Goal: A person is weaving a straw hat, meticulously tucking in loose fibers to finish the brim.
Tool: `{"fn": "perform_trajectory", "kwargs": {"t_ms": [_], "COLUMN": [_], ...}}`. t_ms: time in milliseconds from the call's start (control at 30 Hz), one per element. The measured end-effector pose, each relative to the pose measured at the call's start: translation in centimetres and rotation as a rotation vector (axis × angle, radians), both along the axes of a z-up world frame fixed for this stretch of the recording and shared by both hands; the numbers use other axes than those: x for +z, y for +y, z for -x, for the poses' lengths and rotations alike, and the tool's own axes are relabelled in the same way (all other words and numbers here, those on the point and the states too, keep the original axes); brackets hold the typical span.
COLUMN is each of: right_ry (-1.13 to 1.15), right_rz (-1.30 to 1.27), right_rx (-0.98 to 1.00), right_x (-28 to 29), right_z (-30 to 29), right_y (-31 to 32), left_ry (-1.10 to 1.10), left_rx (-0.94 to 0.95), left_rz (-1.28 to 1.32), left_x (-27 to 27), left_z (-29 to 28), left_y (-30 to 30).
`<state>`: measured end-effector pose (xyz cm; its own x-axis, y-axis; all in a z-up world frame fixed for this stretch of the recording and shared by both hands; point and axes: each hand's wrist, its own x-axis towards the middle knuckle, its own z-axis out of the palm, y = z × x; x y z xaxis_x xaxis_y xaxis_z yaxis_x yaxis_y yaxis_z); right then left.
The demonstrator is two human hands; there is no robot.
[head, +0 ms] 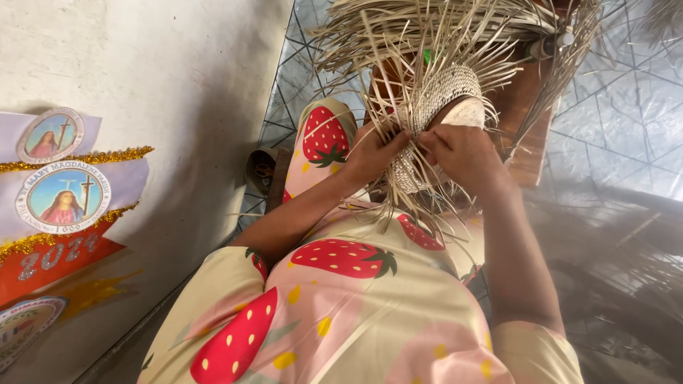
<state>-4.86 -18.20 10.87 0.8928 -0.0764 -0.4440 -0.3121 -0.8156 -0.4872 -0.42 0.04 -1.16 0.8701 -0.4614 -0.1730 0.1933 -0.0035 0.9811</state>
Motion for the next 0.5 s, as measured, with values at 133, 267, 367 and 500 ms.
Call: {"fn": "perform_trajectory", "kwargs": {"t_ms": [133, 267, 367, 500], "right_ry": [0.007, -0.013, 0.026, 0.122], "right_rz": [-0.071, -0.075, -0.132, -0.298], "right_rx": [0.002, -0.042, -0.109, -0.251], "right_x": [-2.9, -5.9, -7.2, -6.4], "right_z": [1.3, 3.4, 6.2, 10.1], "right_y": [-0.3, -0.4, -0.8, -1.6], "left_ry": [0.007, 0.085, 0.128, 0.113], "left_rx": [-0.004, -0.094, -0.113, -0.072], "left_rz": [-0.049, -0.105, -0.130, -0.073], "left_x": [2.7, 1.7, -2.9, -5.7], "left_z": [-0.7, -0.8, 0.3, 0.6], "left_y": [0.2, 0.6, 1.2, 1.0]}}
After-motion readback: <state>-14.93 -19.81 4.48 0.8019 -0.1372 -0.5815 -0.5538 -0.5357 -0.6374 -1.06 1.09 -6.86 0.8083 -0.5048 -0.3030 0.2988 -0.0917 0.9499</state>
